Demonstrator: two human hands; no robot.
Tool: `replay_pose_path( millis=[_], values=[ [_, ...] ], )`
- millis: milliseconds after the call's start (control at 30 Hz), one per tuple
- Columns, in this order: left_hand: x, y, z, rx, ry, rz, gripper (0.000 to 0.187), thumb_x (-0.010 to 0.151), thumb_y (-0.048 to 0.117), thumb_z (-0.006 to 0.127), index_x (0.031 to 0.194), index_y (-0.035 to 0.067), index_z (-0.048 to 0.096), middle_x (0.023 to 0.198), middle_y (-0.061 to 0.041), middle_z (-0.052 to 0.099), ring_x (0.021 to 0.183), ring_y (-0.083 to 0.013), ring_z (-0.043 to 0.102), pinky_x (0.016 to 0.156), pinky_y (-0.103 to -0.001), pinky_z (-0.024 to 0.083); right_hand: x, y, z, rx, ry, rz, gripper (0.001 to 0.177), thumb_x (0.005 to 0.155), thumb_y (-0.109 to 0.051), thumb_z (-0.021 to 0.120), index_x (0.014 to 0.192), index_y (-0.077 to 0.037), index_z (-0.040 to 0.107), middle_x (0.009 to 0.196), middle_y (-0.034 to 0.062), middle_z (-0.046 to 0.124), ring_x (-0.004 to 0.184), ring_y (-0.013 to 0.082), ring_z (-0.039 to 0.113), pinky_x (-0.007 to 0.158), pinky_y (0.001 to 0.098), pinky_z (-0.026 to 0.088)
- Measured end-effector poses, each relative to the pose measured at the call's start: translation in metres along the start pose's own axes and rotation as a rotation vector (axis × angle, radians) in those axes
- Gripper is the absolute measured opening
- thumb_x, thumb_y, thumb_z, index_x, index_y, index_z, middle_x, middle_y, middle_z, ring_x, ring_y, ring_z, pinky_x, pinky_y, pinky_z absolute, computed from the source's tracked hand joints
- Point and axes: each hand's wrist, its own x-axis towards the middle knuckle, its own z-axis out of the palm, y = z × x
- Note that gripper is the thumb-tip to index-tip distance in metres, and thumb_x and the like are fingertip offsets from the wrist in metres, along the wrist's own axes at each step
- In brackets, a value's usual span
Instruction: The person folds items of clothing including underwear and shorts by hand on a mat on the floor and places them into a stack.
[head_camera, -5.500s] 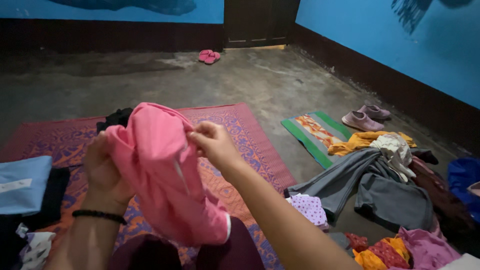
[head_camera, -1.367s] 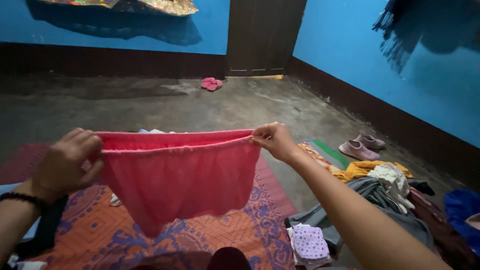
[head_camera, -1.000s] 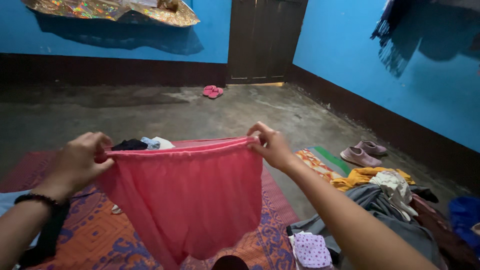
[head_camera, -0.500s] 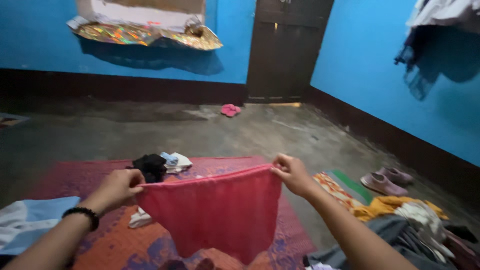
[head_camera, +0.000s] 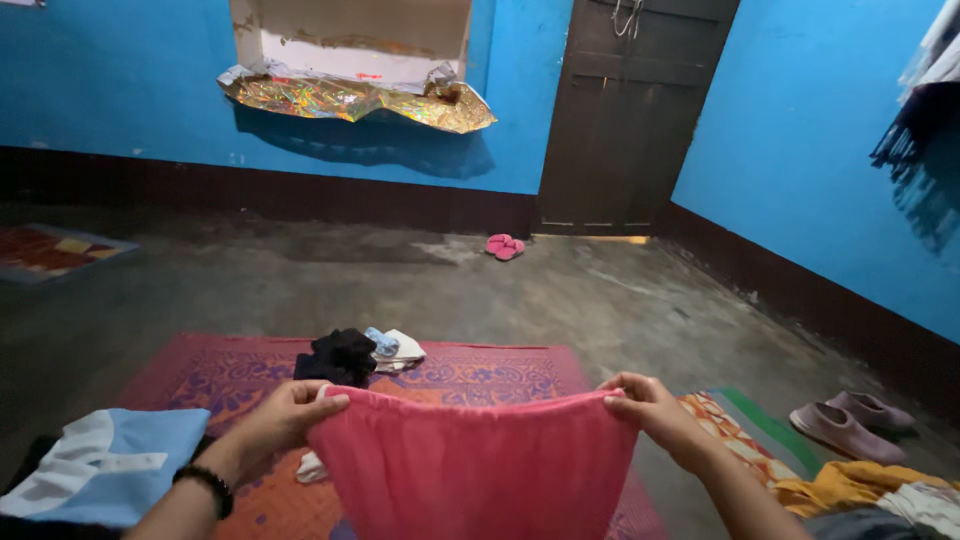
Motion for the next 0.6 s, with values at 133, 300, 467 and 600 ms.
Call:
replay_pose_path(
  millis=[133,300,467,600],
  values=[
    [0.0,-0.005,-0.02,-0.23,0.055,-0.016,0.027,0.088,0.027,0.065,0.098,0.004,0.073,0.084,-0.002,0.074,0.071,-0.0102,0.067,0.066,-0.031,0.055,0.002,-0.011,0.004,0.177,-0.162,0.106,0.026,0.088,-0.02,0.071,0.109,-0.004,0.074,0.093,-0.0004,0.071,0.089,0.0098,0.064,0.081,0.0291,0.049],
    [0.018,-0.004,-0.045,0.079,0.056,-0.112,0.022,0.088,0.019,0.072,0.096,-0.001,0.074,0.086,-0.003,0.075,0.075,-0.0113,0.068,0.069,-0.03,0.056,0.012,-0.011,-0.001,0.307,-0.388,0.118,0.022,0.088,-0.017,0.073,0.104,-0.003,0.071,0.092,-0.0005,0.072,0.088,0.0085,0.066,0.083,0.0264,0.052],
    [0.033,-0.005,-0.061,0.203,-0.113,-0.225,0.019,0.083,0.021,0.076,0.094,0.005,0.075,0.081,0.001,0.071,0.073,-0.0098,0.066,0.067,-0.03,0.053,0.036,0.009,-0.003,0.378,-0.51,0.148,0.018,0.087,-0.012,0.075,0.1,-0.001,0.069,0.088,0.0008,0.071,0.086,0.0104,0.066,0.08,0.0266,0.052],
    [0.043,-0.001,-0.066,0.011,-0.34,-0.16,0.015,0.091,0.019,0.077,0.095,0.007,0.069,0.088,0.001,0.069,0.081,-0.0082,0.066,0.074,-0.028,0.055,0.046,0.022,-0.006,0.511,-0.511,0.145,0.016,0.089,-0.012,0.075,0.099,-0.002,0.068,0.09,0.0014,0.071,0.084,0.01,0.065,0.078,0.0272,0.051]
  ],
)
